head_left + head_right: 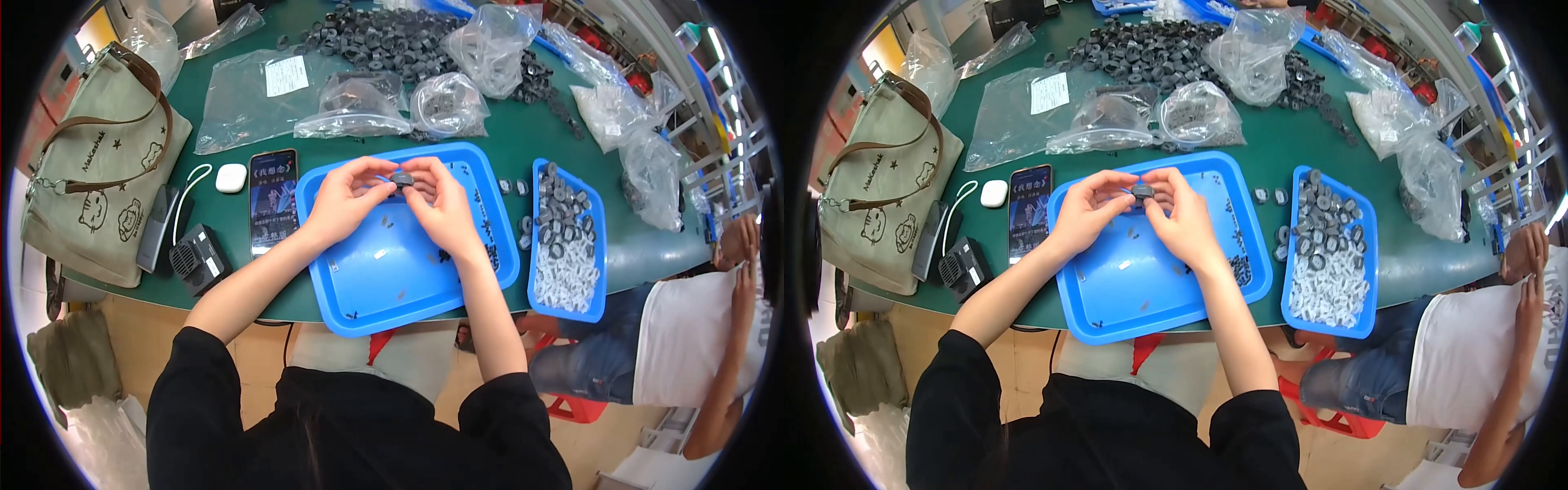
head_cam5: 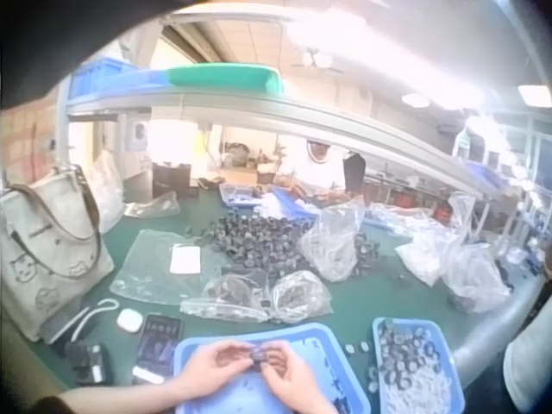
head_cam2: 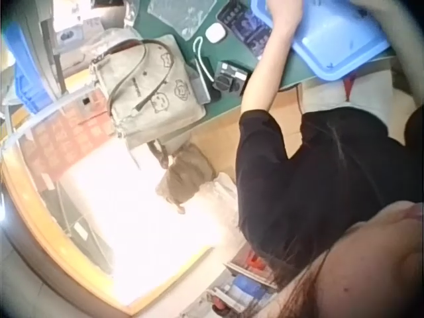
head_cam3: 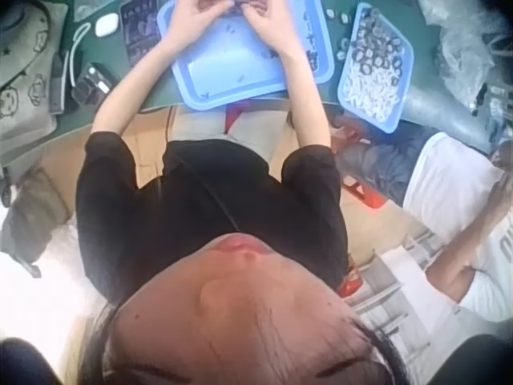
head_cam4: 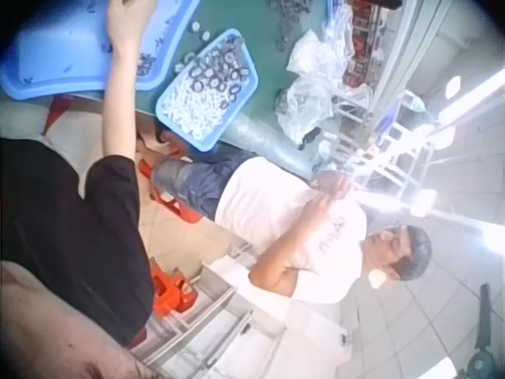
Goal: The person assembles small plastic components by hand, inserting white gears and black pegs into grey plastic housings.
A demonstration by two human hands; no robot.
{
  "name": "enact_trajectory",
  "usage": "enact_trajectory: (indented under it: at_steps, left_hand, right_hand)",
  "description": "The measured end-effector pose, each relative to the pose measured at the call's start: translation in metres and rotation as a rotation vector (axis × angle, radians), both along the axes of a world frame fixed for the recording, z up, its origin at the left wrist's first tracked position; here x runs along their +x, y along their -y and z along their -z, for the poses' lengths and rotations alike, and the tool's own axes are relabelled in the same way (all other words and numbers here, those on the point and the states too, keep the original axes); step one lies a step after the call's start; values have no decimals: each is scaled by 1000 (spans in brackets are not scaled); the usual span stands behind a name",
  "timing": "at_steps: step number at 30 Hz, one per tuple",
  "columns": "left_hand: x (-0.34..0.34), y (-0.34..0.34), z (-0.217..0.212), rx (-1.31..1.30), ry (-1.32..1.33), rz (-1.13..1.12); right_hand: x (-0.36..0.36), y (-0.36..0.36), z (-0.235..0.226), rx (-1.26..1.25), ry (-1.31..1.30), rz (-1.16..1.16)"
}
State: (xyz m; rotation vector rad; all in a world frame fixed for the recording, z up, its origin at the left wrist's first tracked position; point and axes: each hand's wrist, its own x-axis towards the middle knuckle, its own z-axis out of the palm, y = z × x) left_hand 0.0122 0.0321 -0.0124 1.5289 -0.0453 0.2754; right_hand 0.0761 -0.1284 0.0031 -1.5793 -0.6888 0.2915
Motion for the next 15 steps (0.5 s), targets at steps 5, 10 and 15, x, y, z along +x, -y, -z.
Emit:
enact_trajectory:
  at_steps: [5,10,15]
  left_hand:
    - [-1,-2,0,-95,-87,72]
    - [2,-4,1,-162,-148,127]
    - [4,-12,6,-250,-152,148]
  right_hand:
    - [-2,0,-4,-1,114,36]
    - [1,3,-2,50,-104,-17]
    - [0,-2,-5,-55,-59,48]
